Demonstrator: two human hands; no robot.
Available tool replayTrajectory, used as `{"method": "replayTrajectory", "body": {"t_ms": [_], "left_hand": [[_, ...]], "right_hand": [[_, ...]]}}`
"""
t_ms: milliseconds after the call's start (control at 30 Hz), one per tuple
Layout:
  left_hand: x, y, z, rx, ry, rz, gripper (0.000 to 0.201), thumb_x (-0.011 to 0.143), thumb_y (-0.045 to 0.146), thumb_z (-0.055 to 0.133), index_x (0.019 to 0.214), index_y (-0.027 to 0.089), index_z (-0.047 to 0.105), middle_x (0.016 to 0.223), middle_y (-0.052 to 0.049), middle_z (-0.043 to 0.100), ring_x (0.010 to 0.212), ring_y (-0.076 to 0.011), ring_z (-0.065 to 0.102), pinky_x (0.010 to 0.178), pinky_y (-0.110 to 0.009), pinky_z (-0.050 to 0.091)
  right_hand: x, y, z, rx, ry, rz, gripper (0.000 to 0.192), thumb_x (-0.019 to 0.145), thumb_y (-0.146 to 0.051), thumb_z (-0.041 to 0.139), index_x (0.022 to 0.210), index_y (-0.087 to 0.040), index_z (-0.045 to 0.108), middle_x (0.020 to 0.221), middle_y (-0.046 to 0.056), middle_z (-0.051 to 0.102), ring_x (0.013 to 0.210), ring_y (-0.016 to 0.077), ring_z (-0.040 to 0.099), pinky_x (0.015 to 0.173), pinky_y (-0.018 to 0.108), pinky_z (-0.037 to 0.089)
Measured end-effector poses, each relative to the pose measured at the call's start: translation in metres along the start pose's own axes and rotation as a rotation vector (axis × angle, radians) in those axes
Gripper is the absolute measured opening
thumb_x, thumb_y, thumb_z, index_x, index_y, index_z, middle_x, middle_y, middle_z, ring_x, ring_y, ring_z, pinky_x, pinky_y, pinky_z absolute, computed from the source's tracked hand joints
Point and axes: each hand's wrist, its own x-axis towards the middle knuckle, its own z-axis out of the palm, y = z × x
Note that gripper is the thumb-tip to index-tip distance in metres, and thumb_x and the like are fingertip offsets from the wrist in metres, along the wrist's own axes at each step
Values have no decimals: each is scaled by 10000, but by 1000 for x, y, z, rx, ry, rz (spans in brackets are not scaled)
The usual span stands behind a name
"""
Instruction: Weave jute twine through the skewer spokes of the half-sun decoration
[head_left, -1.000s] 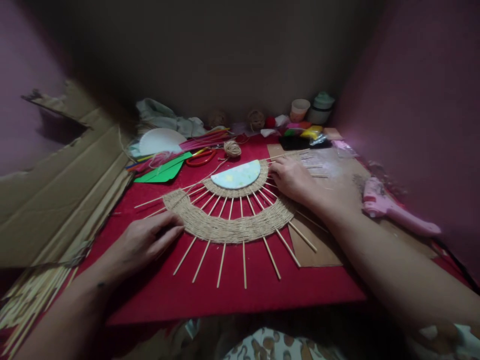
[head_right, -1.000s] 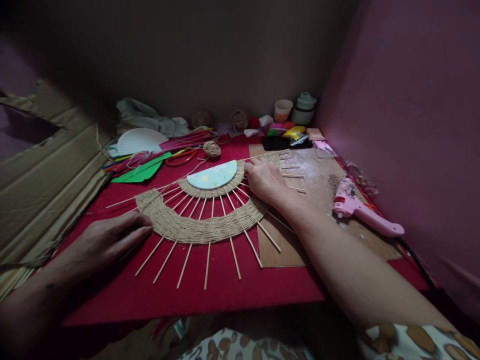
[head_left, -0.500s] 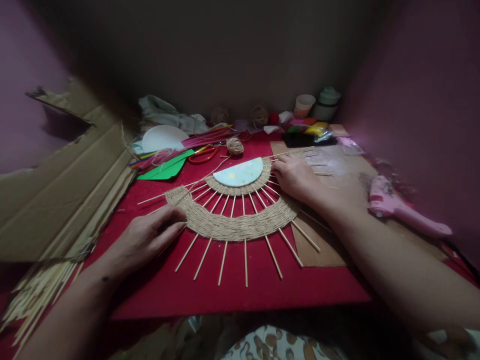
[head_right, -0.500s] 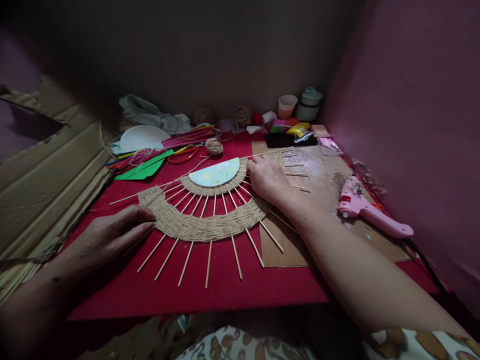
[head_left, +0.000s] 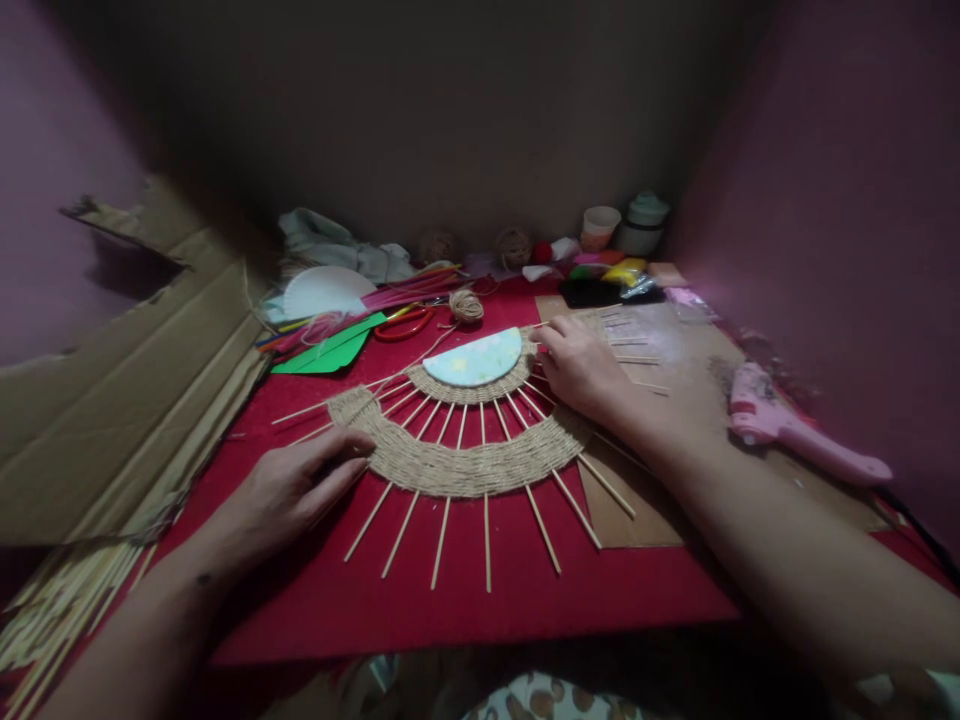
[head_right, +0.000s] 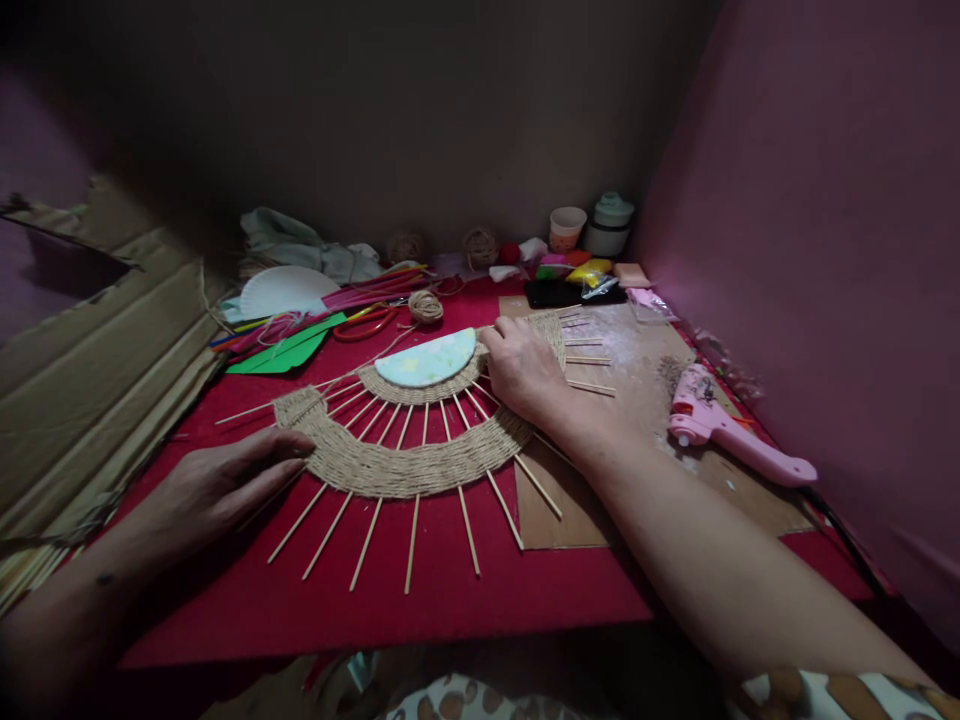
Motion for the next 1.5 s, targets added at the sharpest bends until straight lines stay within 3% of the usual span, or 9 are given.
{"method": "replayTrajectory", "body": {"t_ms": [133, 267, 400, 600, 800, 1133, 1233, 1367, 1500], "left_hand": [[-1, -1, 1, -3, -8, -9, 284, 885, 419, 475, 993, 199, 619, 934, -33, 713, 820, -161, 669, 740, -212, 509], [-1, 0, 0, 8, 3, 1, 274, 884, 410, 485, 994, 200, 621, 939, -27, 712, 826, -155, 669, 741, -203, 509], [-1, 1, 1, 5, 11, 15, 265, 883, 405, 491, 984, 199, 622, 918, -21, 713, 807, -148, 669, 723, -193, 508], [1, 1, 2, 0, -4, -7, 269, 886, 413, 493, 994, 203, 620, 941, -25, 710, 827, -152, 666, 736, -199, 508], [-2, 0, 1, -15, -3, -1, 276, 892, 405, 479, 999, 191, 615, 943, -41, 704, 832, -157, 660, 742, -215, 503], [0, 11, -1, -80, -19, -22, 273, 902, 369, 429, 959, 179, 617, 928, -53, 704, 815, -156, 648, 731, -234, 498], [-1, 11, -1, -90, -15, -25, 282, 899, 374, 428, 963, 178, 620, 905, -48, 702, 800, -149, 642, 721, -225, 495], [-1, 7, 1, -90, -1, -2, 274, 897, 371, 434, 958, 179, 619, 882, -44, 697, 777, -145, 638, 712, -220, 491], [-1, 4, 2, -91, 3, 16, 255, 908, 359, 430, 962, 190, 614, 884, -30, 696, 779, -140, 641, 711, -215, 491]], "right_hand": [[-1, -12, -1, 150, 9, -182, 351, 923, -153, 392, 1211, -139, 592, 1221, 131, 596, 1104, 243, 498, 926, 391, 413], [-5, -18, 4, 178, -162, -321, 383, 948, -253, 437, 1307, -157, 528, 1380, 116, 512, 1278, 248, 420, 1044, 427, 348], [-6, -18, 3, 164, -234, -331, 375, 944, -276, 460, 1294, -171, 545, 1382, 98, 517, 1292, 247, 421, 1068, 424, 334], [-5, -17, -1, 219, -131, -311, 421, 947, -283, 460, 1359, -200, 482, 1414, 96, 485, 1308, 226, 407, 1098, 452, 298], [-5, -14, 1, 212, -246, -322, 375, 920, -277, 515, 1289, -233, 565, 1389, 81, 517, 1301, 244, 422, 1067, 464, 347], [-7, -14, 1, 200, -227, -354, 382, 910, -249, 510, 1282, -183, 566, 1384, 113, 517, 1304, 255, 430, 1072, 459, 355], [4, -21, -9, 152, -236, -366, 303, 920, -246, 487, 1182, -197, 633, 1295, 103, 589, 1178, 244, 537, 983, 415, 427], [36, -41, -25, 23, -418, -354, 238, 919, -243, 484, 887, -216, 718, 979, 76, 701, 878, 198, 642, 788, 331, 476], [52, -60, -14, 64, -297, -364, 264, 941, -254, 443, 1087, -197, 656, 1202, 103, 632, 1082, 216, 582, 871, 337, 464]]}}
